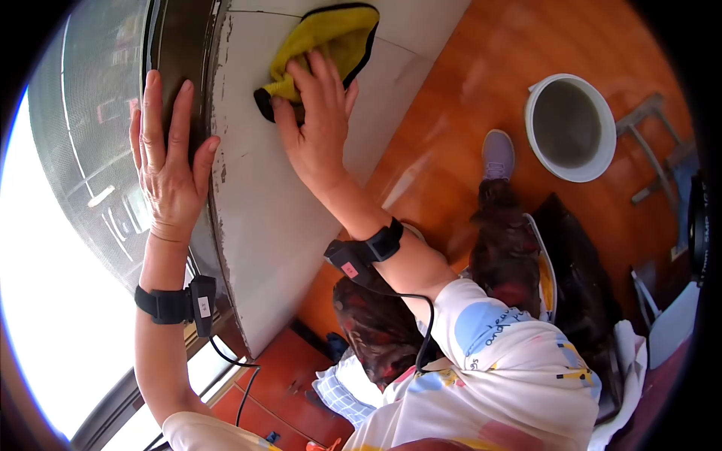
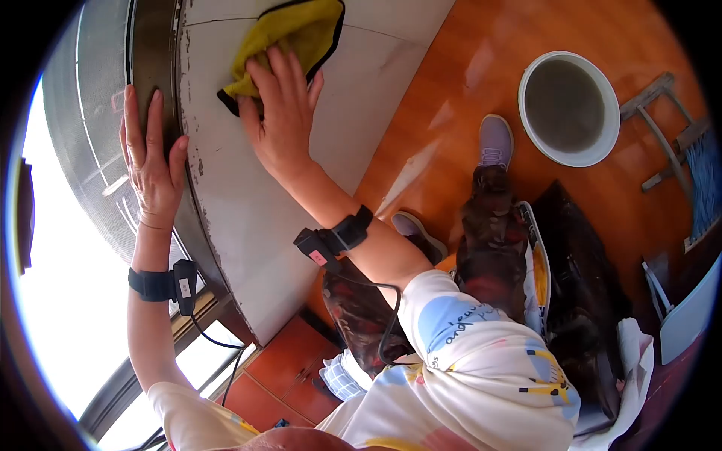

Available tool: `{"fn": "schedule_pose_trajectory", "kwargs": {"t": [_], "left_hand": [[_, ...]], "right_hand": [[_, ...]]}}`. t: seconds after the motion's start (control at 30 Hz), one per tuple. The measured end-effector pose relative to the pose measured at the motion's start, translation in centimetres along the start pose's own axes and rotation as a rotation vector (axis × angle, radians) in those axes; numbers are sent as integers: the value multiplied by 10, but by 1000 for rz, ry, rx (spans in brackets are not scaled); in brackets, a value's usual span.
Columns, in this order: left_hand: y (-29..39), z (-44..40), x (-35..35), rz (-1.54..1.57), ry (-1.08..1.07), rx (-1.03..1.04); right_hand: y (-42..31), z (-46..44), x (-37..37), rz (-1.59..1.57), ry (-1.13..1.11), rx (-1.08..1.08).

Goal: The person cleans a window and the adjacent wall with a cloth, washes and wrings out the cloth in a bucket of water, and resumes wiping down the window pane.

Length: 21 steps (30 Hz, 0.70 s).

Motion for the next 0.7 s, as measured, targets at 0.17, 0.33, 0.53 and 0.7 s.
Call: {"fn": "schedule_pose_trajectory", "kwargs": {"t": [0.17, 0.33, 0.53, 0.7], "left_hand": [[-1, 0, -2, -11, -19, -3], [0, 0, -1, 14, -14, -9], [-2, 2, 1, -11, -3, -13], [-2, 1, 2, -26, -11, 0]], "right_hand": [[-24, 43, -15, -563, -280, 514], [-3, 3, -20, -804, 77, 551], [113, -2, 1, -95, 292, 433], [46, 51, 31, -90, 108, 255]]}}
Point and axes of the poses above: each hand's wrist, its own z-axis away from the middle knuckle, its own x-axis out of the palm, y = z × x, the point moved 2 cm from there along -z, towards the middle knuckle, and after that the axes turned 2 degrees about -y, right-handed, at the moved point
